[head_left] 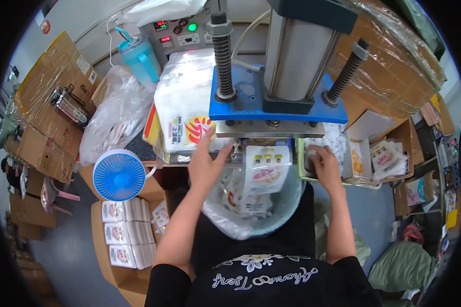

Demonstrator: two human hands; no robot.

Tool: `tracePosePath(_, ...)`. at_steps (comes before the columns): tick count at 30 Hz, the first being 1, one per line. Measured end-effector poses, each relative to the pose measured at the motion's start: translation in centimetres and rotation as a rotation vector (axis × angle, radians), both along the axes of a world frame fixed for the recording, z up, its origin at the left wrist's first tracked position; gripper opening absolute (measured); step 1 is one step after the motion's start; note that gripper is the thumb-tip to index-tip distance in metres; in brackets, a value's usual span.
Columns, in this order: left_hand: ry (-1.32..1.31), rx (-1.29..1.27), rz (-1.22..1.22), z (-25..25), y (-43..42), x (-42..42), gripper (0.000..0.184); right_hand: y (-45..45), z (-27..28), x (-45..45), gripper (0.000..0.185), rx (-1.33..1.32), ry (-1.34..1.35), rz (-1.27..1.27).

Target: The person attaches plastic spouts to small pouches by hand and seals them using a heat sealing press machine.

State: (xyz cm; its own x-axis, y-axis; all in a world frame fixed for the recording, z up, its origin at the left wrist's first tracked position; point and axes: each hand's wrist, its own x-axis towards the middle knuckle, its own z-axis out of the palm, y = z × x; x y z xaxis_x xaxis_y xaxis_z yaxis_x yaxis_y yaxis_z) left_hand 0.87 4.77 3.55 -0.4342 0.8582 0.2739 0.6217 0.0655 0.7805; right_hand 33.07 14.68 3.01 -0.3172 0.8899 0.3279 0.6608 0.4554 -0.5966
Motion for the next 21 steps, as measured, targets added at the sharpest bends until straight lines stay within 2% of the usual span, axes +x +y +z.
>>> tracePosePath(1,0.376,0.078,0.086,0.1,-0.5,-1.1,0.067,0.0,0.0,0.1,0.022,-0.003,0.035,-0.001)
tracePosePath(3,0.542,-0.058,-0.04,-3.6,-3.1,-3.1,0.085,0.0,0.1,0.5,0.023,-0.001,0.07,-0.002)
tracePosePath(4,0.546,-0.102,-0.047,-3.8,-4.2,-2.9,0.081,-0.1,0.0,0.4,0.025,0.008,0.09,-0.018)
tracePosePath(5,0.499,-0.027,-0.021,-3.9,-4.8,-3.4,0.067,-0.3,0.1,0.2,0.025,-0.003,0.101,-0.029)
tracePosePath(7,0.426,0.041,0.041,-2.7,-5.4,-4.3,0.047,-0.3,0.7,0.0,0.02,-0.154,0.299,-0.067)
tracePosePath(8,0.417,0.044,0.037,-1.8,-5.6,-3.8,0.047,-0.6,1.3,-0.4,0.019,-0.181,0.325,-0.072)
tracePosePath(10,0.068,0.205,0.058,0.8,-5.9,-1.9,0.012,-1.3,1.9,-1.6,0.02,-0.181,0.377,-0.049)
tracePosePath(11,-0.151,0.257,-0.021,-0.1,-6.0,-1.4,0.009,-1.7,2.3,-2.3,0.021,-0.185,0.435,-0.021)
tracePosePath(13,-0.381,0.127,-0.11,1.1,-6.6,1.4,0.009,-3.1,3.4,-4.4,0.025,-0.203,0.525,0.063)
tracePosePath(17,-0.568,-0.084,-0.151,-2.2,-6.9,4.6,0.009,-5.9,4.7,-7.8,0.025,-0.228,0.449,0.243)
tracePosePath(19,-0.592,-0.083,-0.182,-3.3,-7.3,5.4,0.01,-6.7,4.7,-8.6,0.021,-0.274,0.464,0.289)
tracePosePath(21,-0.614,-0.073,-0.213,-3.9,-7.8,5.1,0.012,-6.7,4.0,-8.5,0.018,-0.317,0.272,0.36)
